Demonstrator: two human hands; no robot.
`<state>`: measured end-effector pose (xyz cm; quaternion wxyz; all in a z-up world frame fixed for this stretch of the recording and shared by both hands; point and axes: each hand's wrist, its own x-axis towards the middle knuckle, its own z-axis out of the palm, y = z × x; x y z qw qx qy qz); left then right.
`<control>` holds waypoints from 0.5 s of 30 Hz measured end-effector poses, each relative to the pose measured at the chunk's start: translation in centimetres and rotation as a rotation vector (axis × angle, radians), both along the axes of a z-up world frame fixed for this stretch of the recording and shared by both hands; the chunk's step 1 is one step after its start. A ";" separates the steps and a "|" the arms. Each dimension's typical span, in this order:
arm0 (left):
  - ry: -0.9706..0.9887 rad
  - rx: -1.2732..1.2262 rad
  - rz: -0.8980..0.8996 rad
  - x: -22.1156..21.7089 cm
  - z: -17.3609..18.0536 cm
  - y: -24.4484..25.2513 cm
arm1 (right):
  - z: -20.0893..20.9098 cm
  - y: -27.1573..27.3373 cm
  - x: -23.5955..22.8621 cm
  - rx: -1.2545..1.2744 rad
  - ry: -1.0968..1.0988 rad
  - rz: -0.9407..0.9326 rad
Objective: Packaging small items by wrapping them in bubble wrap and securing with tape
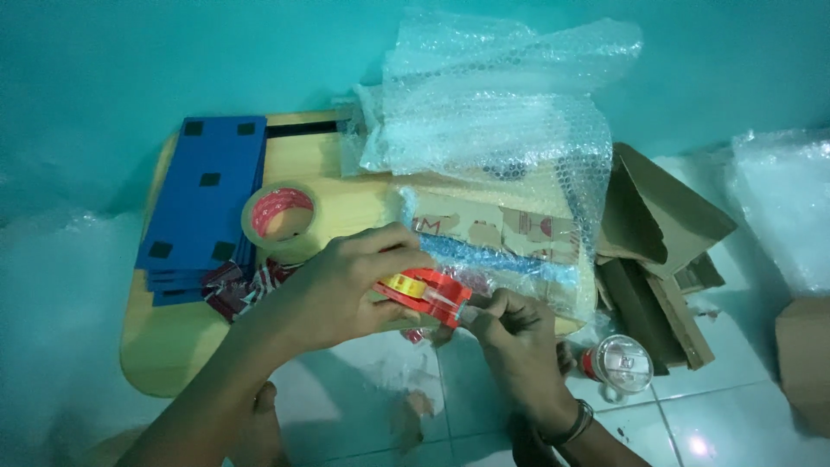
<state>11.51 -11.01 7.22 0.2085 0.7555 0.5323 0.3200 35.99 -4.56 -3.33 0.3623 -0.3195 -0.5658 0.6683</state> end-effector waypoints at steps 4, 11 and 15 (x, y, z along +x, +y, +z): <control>-0.041 0.015 -0.029 -0.1 -1.4 -0.2 | -2.2 -0.6 -0.4 -0.109 -0.008 -0.075; -0.085 -0.127 -0.005 0.8 -0.6 -0.4 | -0.6 -0.9 0.1 -0.210 0.144 0.058; -0.192 -0.120 0.016 0.5 -1.3 -0.8 | 2.5 -0.9 0.5 -0.157 0.091 0.114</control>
